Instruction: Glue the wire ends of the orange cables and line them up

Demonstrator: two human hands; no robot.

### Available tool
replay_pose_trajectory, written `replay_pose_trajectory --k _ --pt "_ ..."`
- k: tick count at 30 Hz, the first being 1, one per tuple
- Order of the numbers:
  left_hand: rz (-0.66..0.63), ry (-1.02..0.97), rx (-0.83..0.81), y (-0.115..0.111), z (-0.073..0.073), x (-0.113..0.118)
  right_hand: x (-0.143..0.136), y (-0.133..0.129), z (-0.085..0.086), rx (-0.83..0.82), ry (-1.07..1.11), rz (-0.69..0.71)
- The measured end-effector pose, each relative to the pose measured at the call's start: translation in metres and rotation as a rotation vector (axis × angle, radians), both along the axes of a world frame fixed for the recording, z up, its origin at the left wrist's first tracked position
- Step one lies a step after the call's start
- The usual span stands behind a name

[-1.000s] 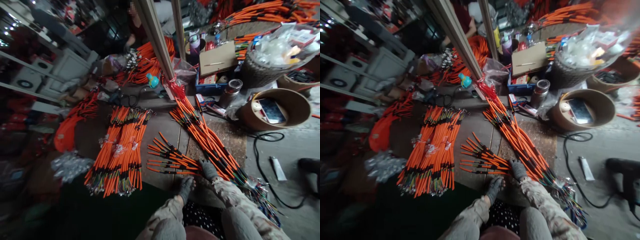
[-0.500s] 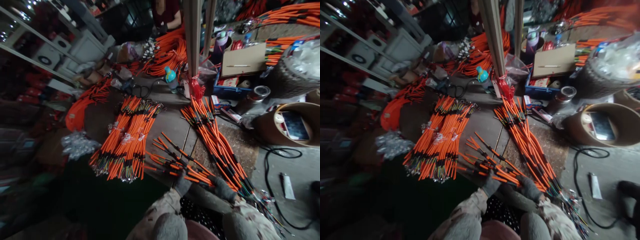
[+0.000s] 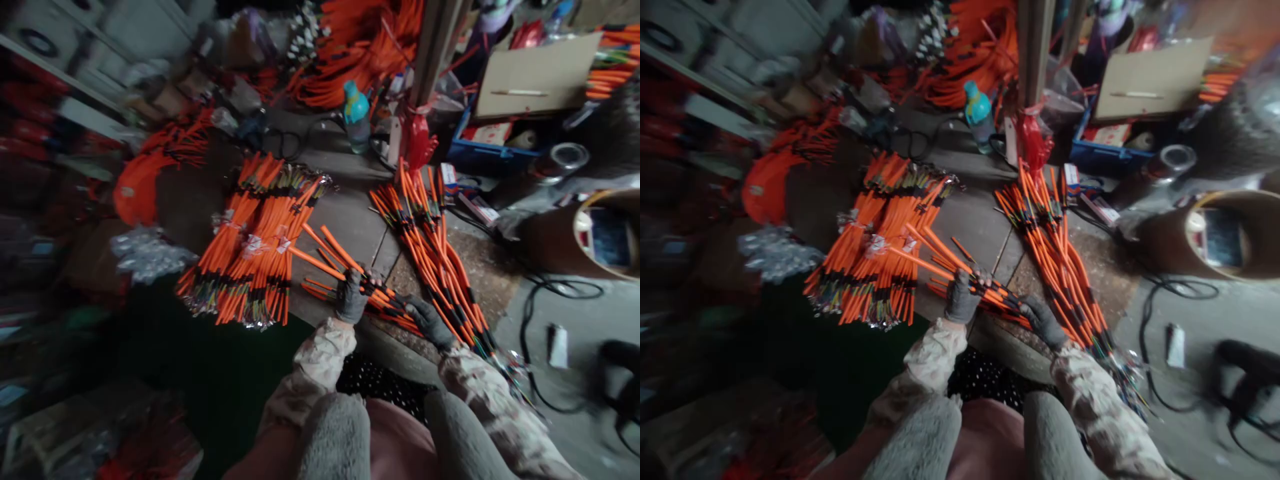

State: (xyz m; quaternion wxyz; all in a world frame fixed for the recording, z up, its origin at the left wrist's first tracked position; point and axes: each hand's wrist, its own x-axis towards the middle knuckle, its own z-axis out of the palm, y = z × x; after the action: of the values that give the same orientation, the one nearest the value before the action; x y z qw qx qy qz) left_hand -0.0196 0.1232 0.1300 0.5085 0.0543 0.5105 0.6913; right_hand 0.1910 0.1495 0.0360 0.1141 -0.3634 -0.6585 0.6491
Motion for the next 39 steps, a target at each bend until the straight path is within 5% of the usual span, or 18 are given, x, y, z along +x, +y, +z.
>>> replay_pose_trajectory --k 4,7,9,14,18,23,27,34,39 --pt "-0.082 -0.007 -0.018 0.005 -0.002 -0.015 -0.016 0.006 0.011 0.022 0.025 -0.029" --pt "-0.258 0.024 0.028 0.015 0.002 -0.025 -0.047 0.009 0.006 0.351 -0.039 0.053" --pt "-0.271 0.046 0.090 0.024 0.008 -0.025 -0.052 0.008 -0.005 0.418 -0.162 0.059" --pt "-0.145 0.033 0.122 0.033 0.015 -0.014 0.015 -0.002 -0.042 0.405 -0.487 -0.030" --pt "-0.068 0.020 0.092 0.028 0.014 -0.013 0.065 -0.015 -0.045 0.416 -0.634 -0.107" --pt "0.026 0.011 0.088 0.032 0.023 -0.010 0.016 -0.046 -0.015 0.519 -0.559 -0.166" --pt "-0.064 0.071 0.175 0.040 0.033 -0.001 -0.026 -0.062 -0.019 0.537 -0.492 -0.132" --pt "-0.036 0.069 0.192 0.040 0.026 0.000 0.028 -0.065 -0.056 0.456 -0.613 -0.050" --pt "0.023 0.051 0.171 0.034 0.029 -0.011 0.054 -0.076 -0.059 0.446 -0.666 -0.050"
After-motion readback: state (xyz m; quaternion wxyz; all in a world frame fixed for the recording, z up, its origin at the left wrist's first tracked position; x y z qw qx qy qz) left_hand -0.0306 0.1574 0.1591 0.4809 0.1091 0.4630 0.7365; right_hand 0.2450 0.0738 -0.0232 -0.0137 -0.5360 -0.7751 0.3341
